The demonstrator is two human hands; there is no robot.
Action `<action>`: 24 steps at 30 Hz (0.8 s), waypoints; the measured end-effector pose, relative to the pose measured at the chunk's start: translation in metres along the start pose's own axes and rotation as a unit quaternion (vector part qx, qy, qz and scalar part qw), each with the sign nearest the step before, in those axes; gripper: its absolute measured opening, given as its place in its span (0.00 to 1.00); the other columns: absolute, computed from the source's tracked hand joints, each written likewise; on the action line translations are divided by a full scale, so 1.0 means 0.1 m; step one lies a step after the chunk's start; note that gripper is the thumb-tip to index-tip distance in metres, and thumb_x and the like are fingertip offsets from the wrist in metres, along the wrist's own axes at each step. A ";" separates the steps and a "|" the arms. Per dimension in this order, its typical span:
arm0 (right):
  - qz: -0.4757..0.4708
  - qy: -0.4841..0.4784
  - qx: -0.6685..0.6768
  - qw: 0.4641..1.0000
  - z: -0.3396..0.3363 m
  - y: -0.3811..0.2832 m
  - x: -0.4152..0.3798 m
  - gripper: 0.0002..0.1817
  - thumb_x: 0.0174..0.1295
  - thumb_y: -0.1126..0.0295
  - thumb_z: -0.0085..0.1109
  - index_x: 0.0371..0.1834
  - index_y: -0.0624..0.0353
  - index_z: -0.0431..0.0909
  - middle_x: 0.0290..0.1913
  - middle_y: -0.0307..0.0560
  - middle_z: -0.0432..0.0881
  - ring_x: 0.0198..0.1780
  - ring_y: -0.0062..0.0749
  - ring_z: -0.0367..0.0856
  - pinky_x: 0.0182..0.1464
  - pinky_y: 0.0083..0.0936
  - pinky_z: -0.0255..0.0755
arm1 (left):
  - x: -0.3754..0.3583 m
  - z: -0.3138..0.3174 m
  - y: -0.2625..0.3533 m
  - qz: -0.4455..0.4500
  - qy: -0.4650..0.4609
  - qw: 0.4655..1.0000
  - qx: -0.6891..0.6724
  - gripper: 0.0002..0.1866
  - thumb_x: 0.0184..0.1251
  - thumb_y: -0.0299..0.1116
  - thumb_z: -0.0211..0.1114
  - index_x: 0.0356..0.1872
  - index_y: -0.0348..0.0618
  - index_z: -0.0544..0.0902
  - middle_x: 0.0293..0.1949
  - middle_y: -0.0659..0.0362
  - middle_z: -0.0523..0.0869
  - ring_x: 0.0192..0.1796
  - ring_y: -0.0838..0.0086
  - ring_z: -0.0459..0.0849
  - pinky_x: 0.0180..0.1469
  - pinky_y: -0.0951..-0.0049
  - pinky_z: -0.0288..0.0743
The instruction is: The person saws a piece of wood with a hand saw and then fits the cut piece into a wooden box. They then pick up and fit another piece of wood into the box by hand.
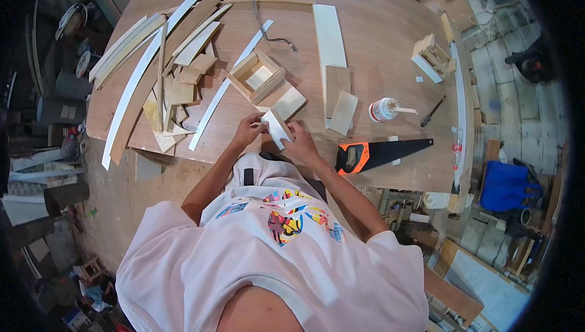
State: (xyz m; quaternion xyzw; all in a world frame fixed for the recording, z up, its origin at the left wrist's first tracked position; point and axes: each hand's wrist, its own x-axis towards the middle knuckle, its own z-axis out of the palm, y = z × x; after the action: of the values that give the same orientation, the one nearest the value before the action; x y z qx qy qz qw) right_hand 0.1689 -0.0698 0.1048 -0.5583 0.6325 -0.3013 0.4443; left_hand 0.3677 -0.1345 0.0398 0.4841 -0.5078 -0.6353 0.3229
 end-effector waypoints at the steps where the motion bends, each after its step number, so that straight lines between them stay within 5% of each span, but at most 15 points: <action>1: -0.047 0.007 -0.064 0.997 -0.03 -0.05 0.07 0.21 0.51 0.70 0.68 0.48 0.62 0.73 0.37 0.57 0.84 0.37 0.44 0.85 0.39 0.33 0.76 | 0.02 0.04 -0.01 -0.013 0.036 0.999 -0.039 0.23 0.63 0.33 0.68 0.54 0.28 0.75 0.40 0.48 0.85 0.38 0.70 0.85 0.40 0.74 0.80; 5: -0.130 -0.022 -0.142 0.981 -0.06 -0.10 0.38 0.23 0.52 0.69 0.62 0.53 0.60 0.74 0.37 0.65 0.82 0.40 0.62 0.80 0.43 0.47 0.75 | 0.04 0.23 -0.05 -0.077 0.120 0.977 -0.160 0.29 0.62 0.34 0.69 0.53 0.17 0.70 0.39 0.46 0.84 0.35 0.69 0.85 0.37 0.75 0.81; 24: -0.093 -0.077 -0.225 0.967 0.23 0.02 0.67 0.15 0.58 0.64 0.59 0.45 0.60 0.72 0.33 0.67 0.81 0.40 0.65 0.80 0.40 0.53 0.74 | 0.09 0.27 -0.27 -0.122 0.128 0.967 -0.181 0.26 0.67 0.42 0.65 0.54 0.28 0.75 0.37 0.53 0.85 0.33 0.73 0.85 0.36 0.75 0.80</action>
State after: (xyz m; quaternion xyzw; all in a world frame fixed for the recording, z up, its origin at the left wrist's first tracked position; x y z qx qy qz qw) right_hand 0.1898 -0.1324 0.0779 -0.7216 0.5932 -0.1471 0.3252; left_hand 0.3420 -0.1261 0.0116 0.5528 -0.2758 -0.6844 0.3873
